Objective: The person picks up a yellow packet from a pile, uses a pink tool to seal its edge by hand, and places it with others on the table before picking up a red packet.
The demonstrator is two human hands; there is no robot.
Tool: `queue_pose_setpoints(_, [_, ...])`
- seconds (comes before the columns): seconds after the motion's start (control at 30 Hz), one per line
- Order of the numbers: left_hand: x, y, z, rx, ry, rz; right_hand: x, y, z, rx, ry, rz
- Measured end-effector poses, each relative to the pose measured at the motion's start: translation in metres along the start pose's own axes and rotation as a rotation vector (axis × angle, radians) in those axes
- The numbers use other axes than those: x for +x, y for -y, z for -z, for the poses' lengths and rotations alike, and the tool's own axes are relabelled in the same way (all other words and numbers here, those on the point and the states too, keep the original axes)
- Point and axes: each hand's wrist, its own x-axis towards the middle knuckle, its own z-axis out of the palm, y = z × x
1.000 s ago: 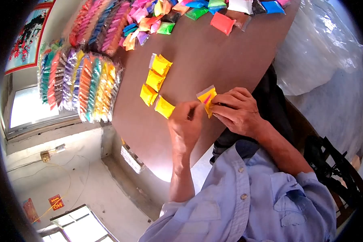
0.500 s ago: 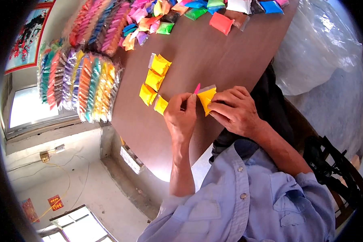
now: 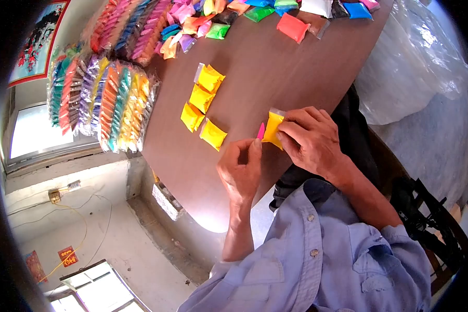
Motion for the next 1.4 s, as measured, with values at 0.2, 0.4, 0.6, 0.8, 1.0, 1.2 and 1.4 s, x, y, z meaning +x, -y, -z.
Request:
queue_pose_setpoints(0.2, [-0.007,0.011,-0.017,0.034,-0.022,-0.105,0.003,0.001,-0.005,-0.047,-0.059,0.001])
queue_pose_setpoints(0.4, [0.006,0.014,-0.010,0.120,-0.026,-0.061,0.006,0.003,-0.006,-0.070,-0.036,-0.010])
queue_pose_setpoints(0.6, [0.002,0.009,-0.004,0.050,-0.065,-0.028,0.003,0.001,-0.010,-0.039,-0.073,-0.018])
queue_pose_setpoints(0.8, [-0.013,0.006,-0.020,0.023,-0.022,-0.192,0.003,-0.003,-0.009,-0.050,-0.073,0.015])
queue_pose_setpoints(1.0, [-0.004,0.011,-0.015,0.091,-0.024,-0.093,0.002,-0.003,-0.011,-0.059,-0.056,-0.001])
queue_pose_setpoints(1.2, [-0.001,0.008,-0.011,0.085,-0.085,-0.043,0.002,-0.004,-0.011,-0.043,-0.118,0.035])
queue_pose_setpoints(1.4, [-0.012,-0.002,-0.019,0.027,-0.022,-0.200,0.003,-0.002,-0.009,-0.035,-0.103,0.013])
